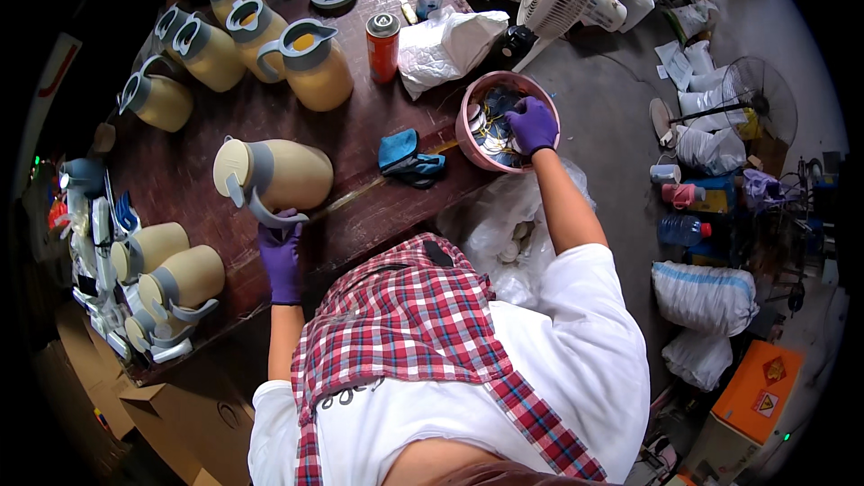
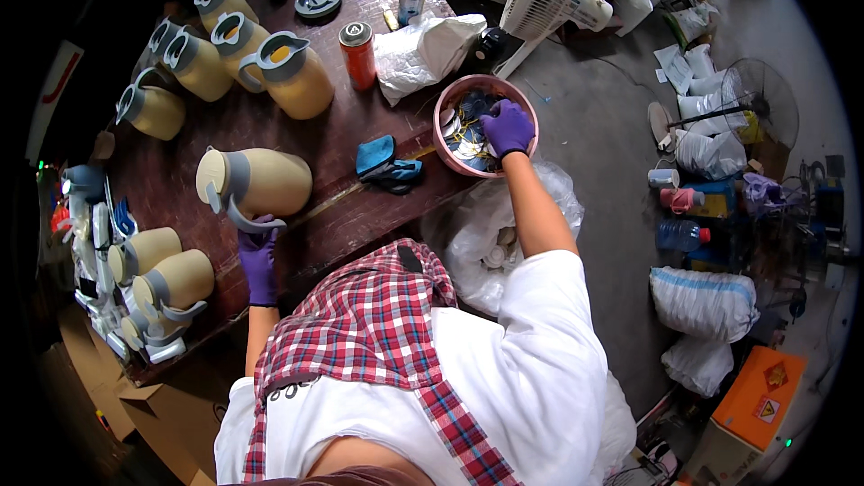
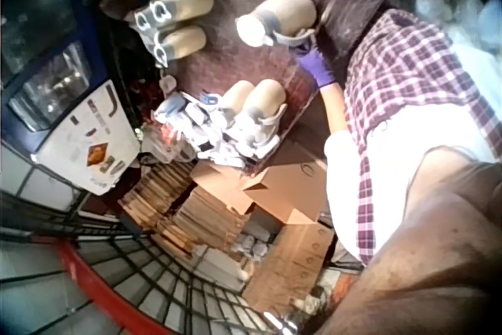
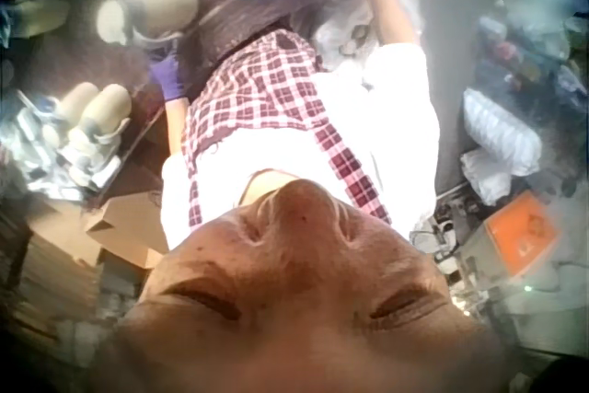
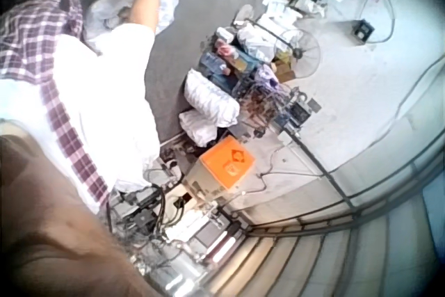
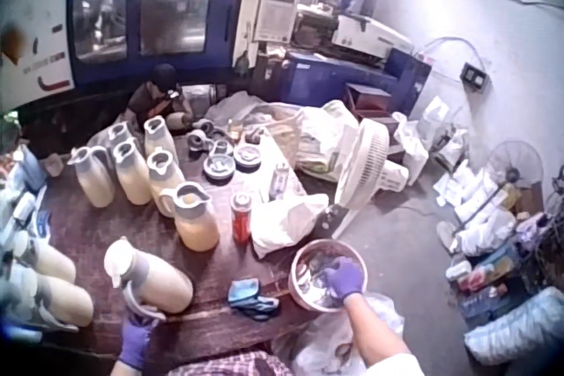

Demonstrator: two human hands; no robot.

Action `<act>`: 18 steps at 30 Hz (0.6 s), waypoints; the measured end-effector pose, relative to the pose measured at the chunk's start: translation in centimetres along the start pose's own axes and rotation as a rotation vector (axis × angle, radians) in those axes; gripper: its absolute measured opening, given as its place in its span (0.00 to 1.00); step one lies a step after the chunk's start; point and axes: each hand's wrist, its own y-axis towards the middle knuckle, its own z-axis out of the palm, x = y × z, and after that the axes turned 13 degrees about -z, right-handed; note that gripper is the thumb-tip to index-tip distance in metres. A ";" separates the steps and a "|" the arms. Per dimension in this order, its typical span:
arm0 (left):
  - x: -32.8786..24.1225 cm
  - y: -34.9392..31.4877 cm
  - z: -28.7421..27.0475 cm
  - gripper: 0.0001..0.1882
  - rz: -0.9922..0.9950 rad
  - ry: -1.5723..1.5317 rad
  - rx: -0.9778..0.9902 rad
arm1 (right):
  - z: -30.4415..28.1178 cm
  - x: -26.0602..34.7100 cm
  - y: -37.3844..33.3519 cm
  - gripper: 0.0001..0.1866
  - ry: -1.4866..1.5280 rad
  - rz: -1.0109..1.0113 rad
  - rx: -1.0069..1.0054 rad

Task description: The person assembles beige pitchers by attaching gray handles and lids. They wipe the pitchers with a blue cloth, place them on a table, and pack some into a cardboard box.

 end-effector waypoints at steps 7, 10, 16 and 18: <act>3.0 -0.9 0.0 0.17 -0.095 0.049 -0.069 | -5.1 -3.9 -1.9 0.16 0.133 -0.123 0.015; 1.8 -2.2 -0.6 0.17 -0.023 0.011 -0.195 | -7.3 -3.7 -3.1 0.15 0.034 -0.229 -0.202; 2.6 -7.2 -4.5 0.20 -0.364 0.090 0.331 | -7.6 7.3 -5.8 0.12 1.222 0.052 0.112; -3.2 -7.5 -1.1 0.21 -0.392 -0.047 0.553 | -5.8 13.7 -8.6 0.12 1.590 0.108 0.356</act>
